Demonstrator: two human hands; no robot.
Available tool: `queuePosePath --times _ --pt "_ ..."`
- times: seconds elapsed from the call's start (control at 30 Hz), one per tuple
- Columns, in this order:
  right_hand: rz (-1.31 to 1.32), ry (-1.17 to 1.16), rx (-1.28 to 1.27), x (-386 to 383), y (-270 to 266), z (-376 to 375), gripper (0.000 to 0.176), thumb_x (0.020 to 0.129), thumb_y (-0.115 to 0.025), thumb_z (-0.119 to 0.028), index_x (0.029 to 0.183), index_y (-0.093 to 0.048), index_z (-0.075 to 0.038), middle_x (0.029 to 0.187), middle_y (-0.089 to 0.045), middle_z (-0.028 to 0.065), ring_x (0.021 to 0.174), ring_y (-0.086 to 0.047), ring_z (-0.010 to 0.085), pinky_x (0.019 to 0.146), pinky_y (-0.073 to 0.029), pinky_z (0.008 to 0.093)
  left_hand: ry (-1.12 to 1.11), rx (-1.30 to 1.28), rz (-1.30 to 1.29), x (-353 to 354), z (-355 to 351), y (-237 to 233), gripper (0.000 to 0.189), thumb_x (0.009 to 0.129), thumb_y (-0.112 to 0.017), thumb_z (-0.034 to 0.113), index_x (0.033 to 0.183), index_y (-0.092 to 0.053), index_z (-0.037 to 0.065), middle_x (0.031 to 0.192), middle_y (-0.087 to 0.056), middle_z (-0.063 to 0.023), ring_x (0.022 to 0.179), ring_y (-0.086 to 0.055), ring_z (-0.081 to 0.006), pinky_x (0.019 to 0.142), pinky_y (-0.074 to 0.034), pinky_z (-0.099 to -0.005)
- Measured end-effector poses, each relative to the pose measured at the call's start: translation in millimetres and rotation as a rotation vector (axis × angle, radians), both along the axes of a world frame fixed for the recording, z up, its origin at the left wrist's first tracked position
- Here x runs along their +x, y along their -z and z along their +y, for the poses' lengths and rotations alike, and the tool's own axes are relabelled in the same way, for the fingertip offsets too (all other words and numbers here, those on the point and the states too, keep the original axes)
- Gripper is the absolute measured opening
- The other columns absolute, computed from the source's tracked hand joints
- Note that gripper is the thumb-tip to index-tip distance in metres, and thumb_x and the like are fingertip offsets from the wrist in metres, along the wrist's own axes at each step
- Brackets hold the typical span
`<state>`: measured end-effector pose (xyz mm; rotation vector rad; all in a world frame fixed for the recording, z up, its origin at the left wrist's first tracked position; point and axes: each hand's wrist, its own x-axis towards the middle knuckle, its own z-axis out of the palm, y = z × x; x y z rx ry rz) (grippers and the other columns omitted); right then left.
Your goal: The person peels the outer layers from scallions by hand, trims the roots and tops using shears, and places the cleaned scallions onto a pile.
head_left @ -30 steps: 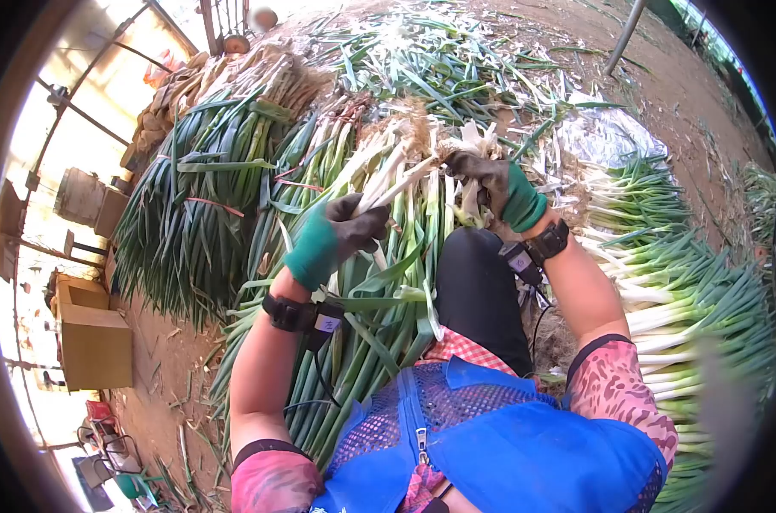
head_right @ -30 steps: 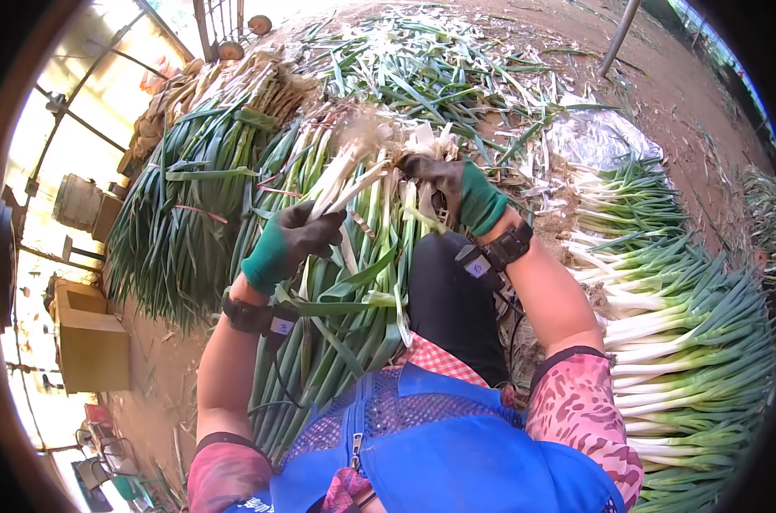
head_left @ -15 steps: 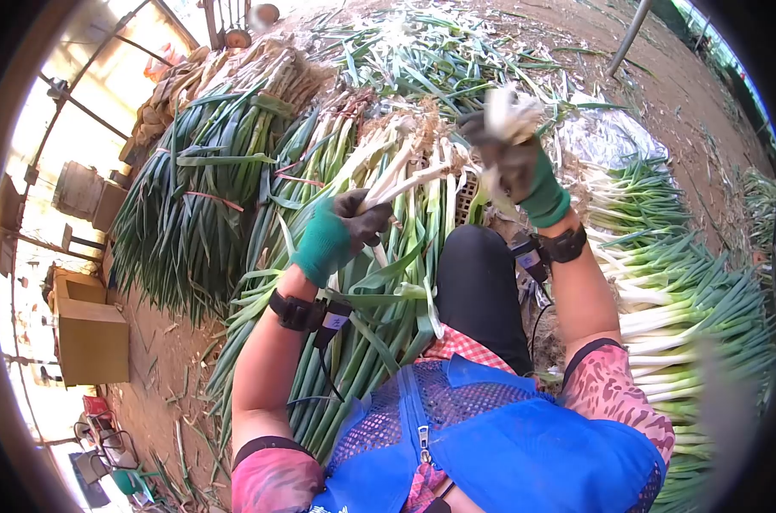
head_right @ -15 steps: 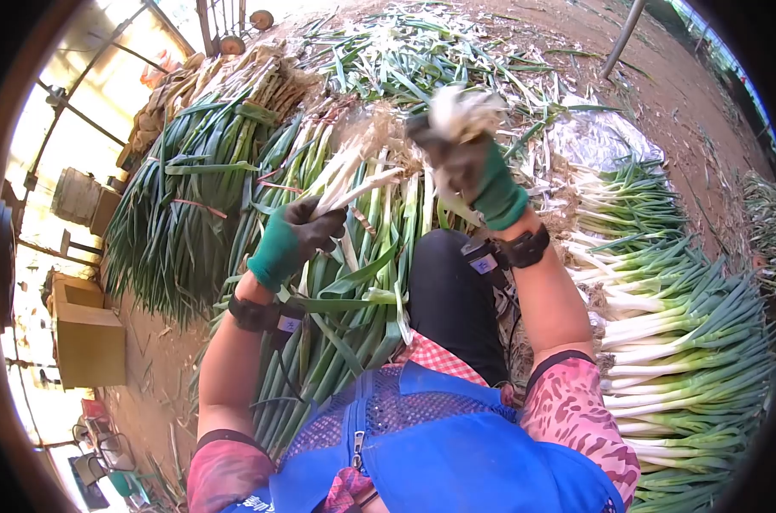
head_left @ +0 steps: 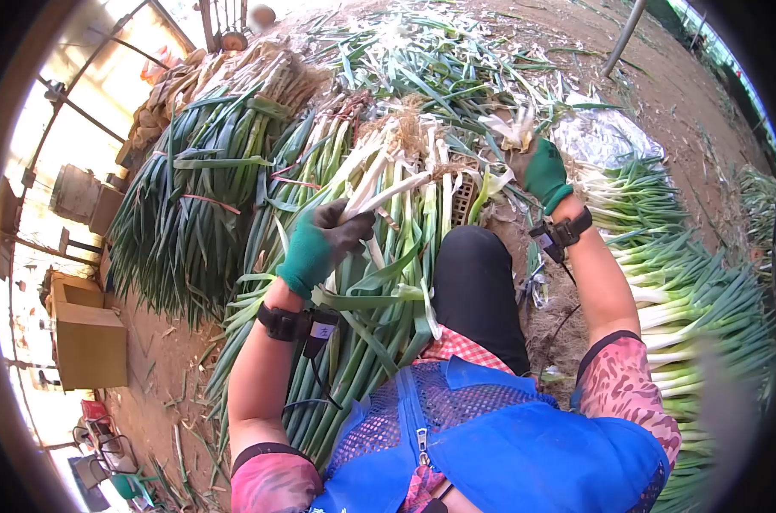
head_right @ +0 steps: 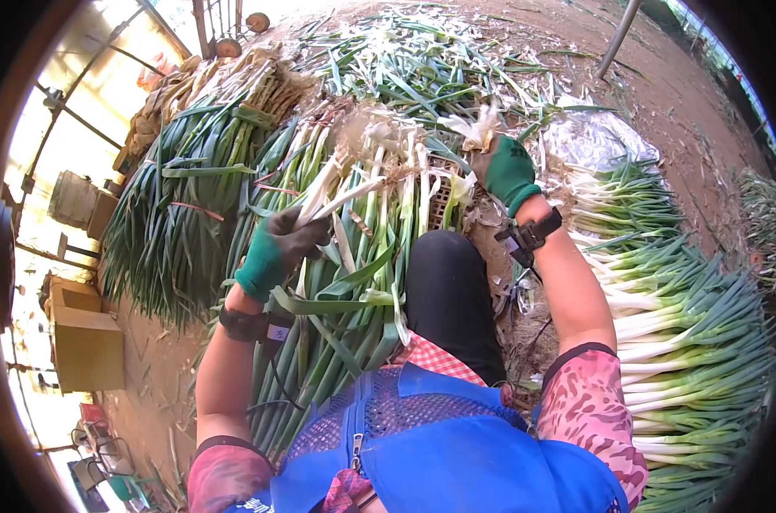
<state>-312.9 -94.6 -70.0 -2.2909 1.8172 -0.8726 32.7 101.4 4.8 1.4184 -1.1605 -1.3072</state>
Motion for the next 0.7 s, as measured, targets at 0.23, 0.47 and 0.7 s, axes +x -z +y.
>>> queuePosePath --times 0.23,0.47,0.7 --pt "-0.186 -0.733 0.216 75 -71 84 0.026 0.089 -0.069 -0.028 0.110 -0.068 -0.013 0.103 -0.067 0.0139 0.078 -0.065 0.0312 0.073 -0.053 0.0400 0.129 -0.093 0.000 -17 -6 20 0.017 0.091 -0.069 0.014 0.104 -0.070 0.003 0.075 -0.062 0.0035 0.065 -0.051 -0.0045 0.059 -0.043 -0.0235" --pt "-0.376 -0.415 0.376 42 -13 27 0.040 0.089 -0.069 -0.033 0.112 -0.065 0.000 0.091 -0.071 0.0149 0.080 -0.069 0.0221 0.071 -0.054 0.0374 0.031 -0.208 -0.422 -4 2 23 0.017 0.089 -0.069 0.015 0.104 -0.069 0.007 0.074 -0.063 -0.0049 0.064 -0.057 -0.0123 0.059 -0.045 -0.0303" --pt "-1.079 -0.810 0.585 86 -34 86 0.039 0.091 -0.068 -0.019 0.122 -0.060 0.003 0.113 -0.068 0.0072 0.081 -0.065 0.0123 0.064 -0.054 0.0262 -0.067 -0.503 -0.915 -42 -6 34 0.029 0.086 -0.068 0.019 0.115 -0.066 0.017 0.086 -0.069 -0.0157 0.075 -0.067 -0.0364 0.064 -0.051 -0.0448"
